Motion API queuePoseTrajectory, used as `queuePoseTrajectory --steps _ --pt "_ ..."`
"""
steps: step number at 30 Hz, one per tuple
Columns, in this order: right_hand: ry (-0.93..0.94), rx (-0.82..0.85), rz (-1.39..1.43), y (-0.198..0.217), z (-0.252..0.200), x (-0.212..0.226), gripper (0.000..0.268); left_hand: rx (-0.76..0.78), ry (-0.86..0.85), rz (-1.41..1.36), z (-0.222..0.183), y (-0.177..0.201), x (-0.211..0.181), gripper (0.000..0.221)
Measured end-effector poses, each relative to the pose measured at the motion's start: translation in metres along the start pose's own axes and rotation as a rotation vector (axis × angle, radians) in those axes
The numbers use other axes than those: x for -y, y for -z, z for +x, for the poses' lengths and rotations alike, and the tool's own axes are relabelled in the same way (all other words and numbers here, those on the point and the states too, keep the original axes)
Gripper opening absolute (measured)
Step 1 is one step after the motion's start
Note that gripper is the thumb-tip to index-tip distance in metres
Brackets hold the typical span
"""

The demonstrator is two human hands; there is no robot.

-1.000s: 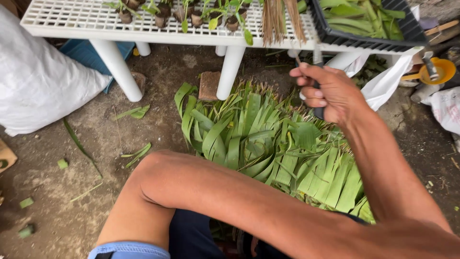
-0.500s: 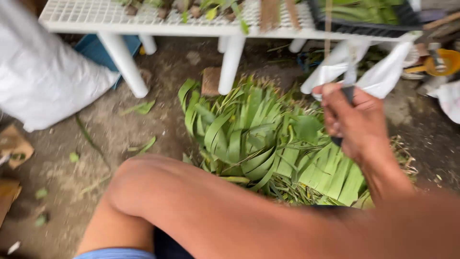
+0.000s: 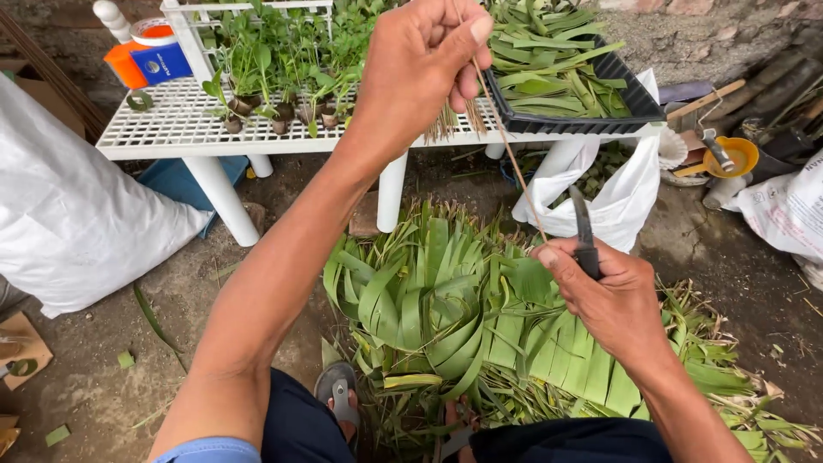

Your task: Trimming and stripping leaves or fibers from plant stems using a small knife

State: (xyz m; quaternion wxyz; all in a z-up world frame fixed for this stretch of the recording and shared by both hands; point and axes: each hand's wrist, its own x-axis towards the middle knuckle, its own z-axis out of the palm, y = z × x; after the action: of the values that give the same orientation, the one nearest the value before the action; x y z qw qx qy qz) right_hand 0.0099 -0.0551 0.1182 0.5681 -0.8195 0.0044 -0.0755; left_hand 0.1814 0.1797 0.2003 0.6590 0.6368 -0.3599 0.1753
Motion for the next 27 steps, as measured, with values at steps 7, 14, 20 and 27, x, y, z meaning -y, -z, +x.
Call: queuePoseTrajectory --steps 7,14,20,27 --pt "-0.08 -0.059 0.424 0.005 0.002 0.007 0.023 -0.044 0.279 -0.404 0.004 0.018 0.009 0.019" --pt "-0.089 -0.154 0.324 0.002 0.011 -0.014 0.024 -0.15 0.111 -0.358 0.007 0.044 0.02 0.021" --pt "-0.083 -0.249 0.236 0.002 0.007 -0.004 0.018 -0.211 0.113 -0.256 0.01 0.059 0.018 0.015" --pt "0.197 -0.357 -0.182 0.007 -0.007 0.015 0.016 -0.152 -0.058 0.826 0.002 0.07 0.046 0.049"
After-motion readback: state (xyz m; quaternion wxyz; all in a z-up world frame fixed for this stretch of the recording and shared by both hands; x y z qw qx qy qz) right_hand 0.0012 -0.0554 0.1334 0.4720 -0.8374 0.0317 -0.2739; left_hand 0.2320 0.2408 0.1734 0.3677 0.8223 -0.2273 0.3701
